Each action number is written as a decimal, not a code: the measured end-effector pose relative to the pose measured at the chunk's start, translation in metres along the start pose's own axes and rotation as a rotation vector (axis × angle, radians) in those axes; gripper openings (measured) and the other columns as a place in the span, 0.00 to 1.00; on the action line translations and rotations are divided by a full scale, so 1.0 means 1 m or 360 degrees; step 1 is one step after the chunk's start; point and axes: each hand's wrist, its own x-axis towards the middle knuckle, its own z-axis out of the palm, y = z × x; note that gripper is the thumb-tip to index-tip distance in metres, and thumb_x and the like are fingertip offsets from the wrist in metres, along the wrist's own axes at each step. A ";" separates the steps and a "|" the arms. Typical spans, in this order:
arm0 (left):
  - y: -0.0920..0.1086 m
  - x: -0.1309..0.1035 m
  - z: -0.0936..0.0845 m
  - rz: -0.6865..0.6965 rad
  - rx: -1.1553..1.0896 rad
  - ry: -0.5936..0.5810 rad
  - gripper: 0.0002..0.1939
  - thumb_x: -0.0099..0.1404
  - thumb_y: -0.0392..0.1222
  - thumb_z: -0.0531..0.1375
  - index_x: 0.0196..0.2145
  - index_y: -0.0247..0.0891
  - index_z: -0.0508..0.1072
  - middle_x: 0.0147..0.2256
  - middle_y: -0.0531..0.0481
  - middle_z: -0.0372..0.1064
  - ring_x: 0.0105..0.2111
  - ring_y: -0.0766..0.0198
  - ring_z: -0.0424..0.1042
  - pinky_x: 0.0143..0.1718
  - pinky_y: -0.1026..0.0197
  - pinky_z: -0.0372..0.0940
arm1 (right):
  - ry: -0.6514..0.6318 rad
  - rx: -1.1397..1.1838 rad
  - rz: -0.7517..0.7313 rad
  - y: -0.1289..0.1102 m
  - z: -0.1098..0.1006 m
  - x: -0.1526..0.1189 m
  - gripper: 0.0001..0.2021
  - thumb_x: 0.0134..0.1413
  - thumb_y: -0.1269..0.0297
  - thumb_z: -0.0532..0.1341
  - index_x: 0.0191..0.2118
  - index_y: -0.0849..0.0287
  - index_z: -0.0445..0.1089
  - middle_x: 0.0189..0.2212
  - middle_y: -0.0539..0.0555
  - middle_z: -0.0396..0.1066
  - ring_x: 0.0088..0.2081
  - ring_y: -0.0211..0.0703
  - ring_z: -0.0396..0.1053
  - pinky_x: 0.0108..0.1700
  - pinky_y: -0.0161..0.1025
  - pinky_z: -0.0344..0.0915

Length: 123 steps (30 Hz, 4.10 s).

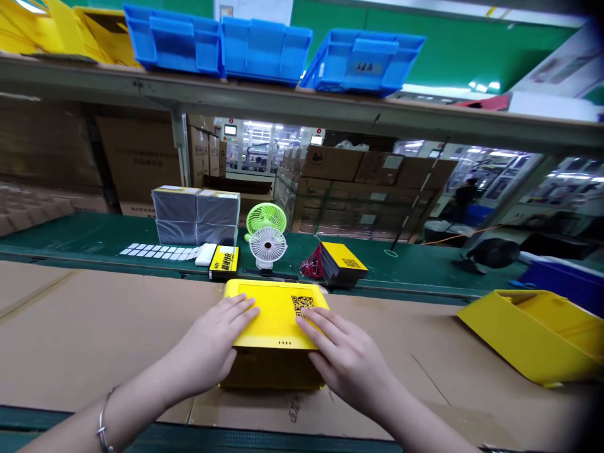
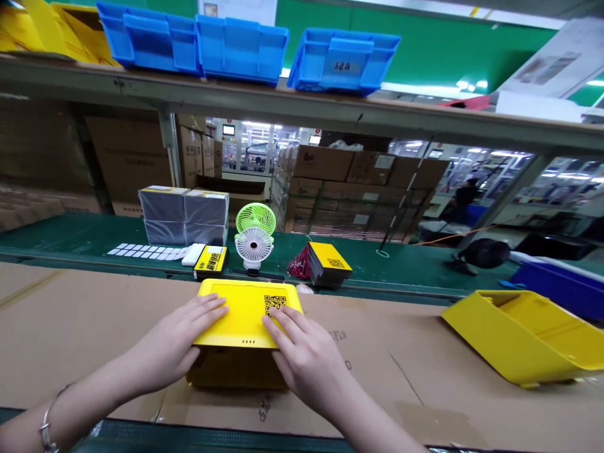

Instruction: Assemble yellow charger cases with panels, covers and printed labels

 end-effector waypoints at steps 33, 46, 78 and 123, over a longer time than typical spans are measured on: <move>-0.136 0.116 0.050 -0.1100 -0.0644 0.0144 0.22 0.65 0.55 0.52 0.46 0.34 0.68 0.45 0.43 0.69 0.44 0.57 0.69 0.47 0.49 0.61 | -0.0223 0.1480 0.1432 0.068 0.055 0.058 0.18 0.55 0.50 0.54 0.39 0.58 0.72 0.41 0.55 0.73 0.43 0.50 0.69 0.40 0.40 0.66; -0.156 0.054 0.094 -0.0987 -0.0278 0.0421 0.10 0.61 0.39 0.55 0.39 0.34 0.69 0.46 0.42 0.66 0.51 0.52 0.61 0.53 0.45 0.53 | -0.0261 0.1549 0.1378 0.068 0.052 0.057 0.19 0.47 0.48 0.60 0.38 0.58 0.72 0.37 0.53 0.74 0.39 0.48 0.71 0.36 0.36 0.66; 0.065 0.029 -0.040 -0.0739 -0.2048 0.0334 0.21 0.55 0.41 0.65 0.47 0.43 0.67 0.25 0.55 0.66 0.25 0.67 0.65 0.28 0.66 0.59 | 0.0156 0.1838 0.0695 -0.035 -0.057 0.072 0.03 0.52 0.67 0.61 0.32 0.58 0.72 0.30 0.51 0.72 0.34 0.40 0.69 0.37 0.37 0.67; 0.097 0.009 -0.027 -0.0757 -0.3111 -0.0117 0.26 0.61 0.59 0.54 0.49 0.40 0.69 0.43 0.43 0.68 0.43 0.54 0.67 0.45 0.52 0.59 | 0.0623 0.0876 0.0593 -0.051 -0.064 0.056 0.03 0.56 0.72 0.53 0.33 0.58 0.60 0.33 0.54 0.60 0.38 0.44 0.59 0.38 0.43 0.60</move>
